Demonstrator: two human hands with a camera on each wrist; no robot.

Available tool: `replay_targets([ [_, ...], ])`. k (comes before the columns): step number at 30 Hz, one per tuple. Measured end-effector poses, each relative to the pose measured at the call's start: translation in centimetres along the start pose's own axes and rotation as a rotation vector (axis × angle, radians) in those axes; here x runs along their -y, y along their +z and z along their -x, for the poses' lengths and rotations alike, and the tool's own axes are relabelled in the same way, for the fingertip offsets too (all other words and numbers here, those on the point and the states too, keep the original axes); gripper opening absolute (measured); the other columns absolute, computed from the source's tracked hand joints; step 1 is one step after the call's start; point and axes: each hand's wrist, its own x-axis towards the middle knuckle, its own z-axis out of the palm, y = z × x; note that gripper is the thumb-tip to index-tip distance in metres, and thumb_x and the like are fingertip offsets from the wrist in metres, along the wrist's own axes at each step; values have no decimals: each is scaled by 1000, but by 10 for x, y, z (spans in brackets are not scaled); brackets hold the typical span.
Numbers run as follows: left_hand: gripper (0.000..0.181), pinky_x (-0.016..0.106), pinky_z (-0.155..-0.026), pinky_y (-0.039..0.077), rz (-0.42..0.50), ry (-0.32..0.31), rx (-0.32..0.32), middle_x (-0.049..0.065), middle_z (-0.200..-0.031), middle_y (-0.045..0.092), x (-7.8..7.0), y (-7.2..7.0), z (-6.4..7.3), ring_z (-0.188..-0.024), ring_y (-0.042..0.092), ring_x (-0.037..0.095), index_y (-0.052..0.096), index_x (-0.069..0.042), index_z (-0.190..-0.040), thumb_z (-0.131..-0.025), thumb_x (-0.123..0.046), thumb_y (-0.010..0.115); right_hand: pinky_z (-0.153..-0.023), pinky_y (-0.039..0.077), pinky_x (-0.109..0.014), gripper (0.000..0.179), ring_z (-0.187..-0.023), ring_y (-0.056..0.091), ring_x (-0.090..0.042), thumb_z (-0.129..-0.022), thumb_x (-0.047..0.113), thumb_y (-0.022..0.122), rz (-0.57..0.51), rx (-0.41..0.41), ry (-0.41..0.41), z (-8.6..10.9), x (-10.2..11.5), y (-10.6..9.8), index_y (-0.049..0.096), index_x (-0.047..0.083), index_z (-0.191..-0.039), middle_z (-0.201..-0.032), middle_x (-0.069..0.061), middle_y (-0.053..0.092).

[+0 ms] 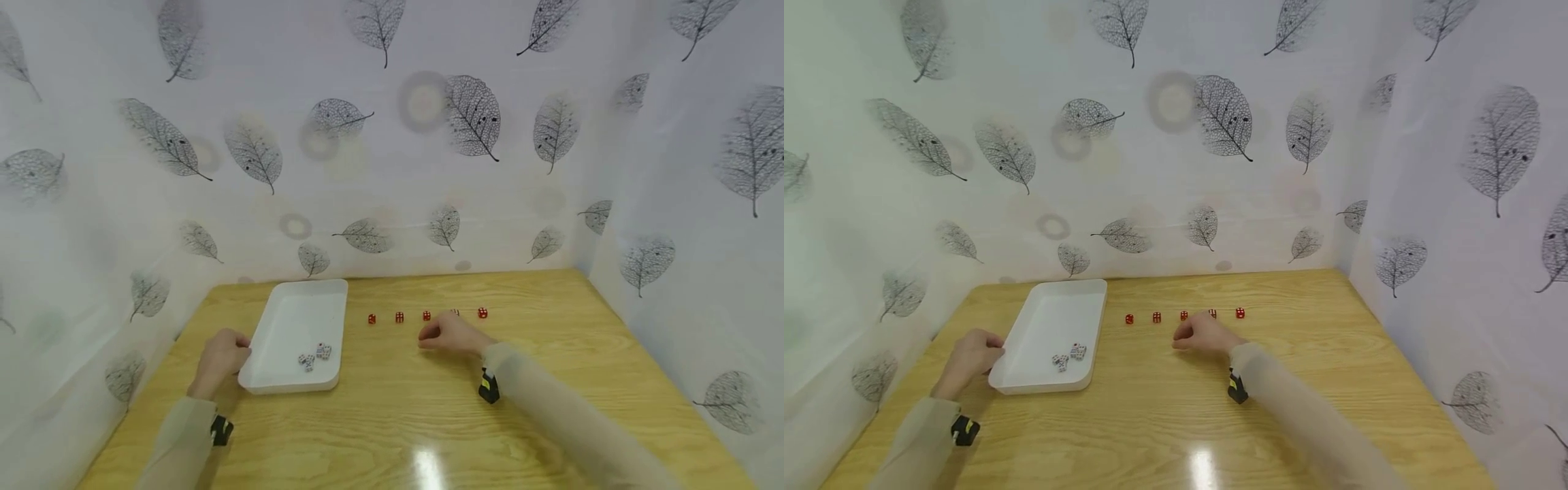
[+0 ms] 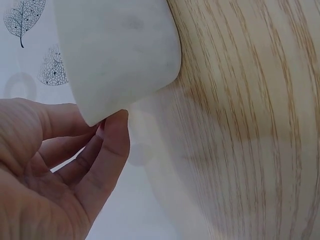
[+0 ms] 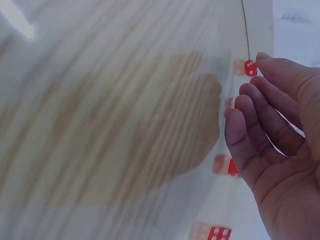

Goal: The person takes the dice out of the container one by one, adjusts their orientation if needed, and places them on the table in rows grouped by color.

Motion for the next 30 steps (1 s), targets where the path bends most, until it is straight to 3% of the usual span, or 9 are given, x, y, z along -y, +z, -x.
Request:
replay_targets([
  [8,27,33,-59,50,9,45,-21,26,-96,68,-3,0,-2,-76,62,28,66,13,-102,-85,-3,53,-77,53,-27,21,-85,65,-6,-90,28,70,17,22,-102,-22,33,19,76,14,-103,-97,6,73],
  [20,28,33,-59,50,26,27,-5,25,-96,68,5,-1,-3,-75,62,26,66,12,-104,-85,-4,53,-80,51,-20,23,-88,64,-5,-93,24,66,49,49,-311,-59,96,51,74,7,-107,-99,1,73],
  [30,25,32,-57,50,25,52,-6,23,-93,69,4,0,-3,-71,63,22,67,12,-103,-88,-5,54,-79,49,-15,21,-89,62,-5,-92,13,65,133,-4,-251,-86,136,73,73,6,-111,-104,-1,73],
])
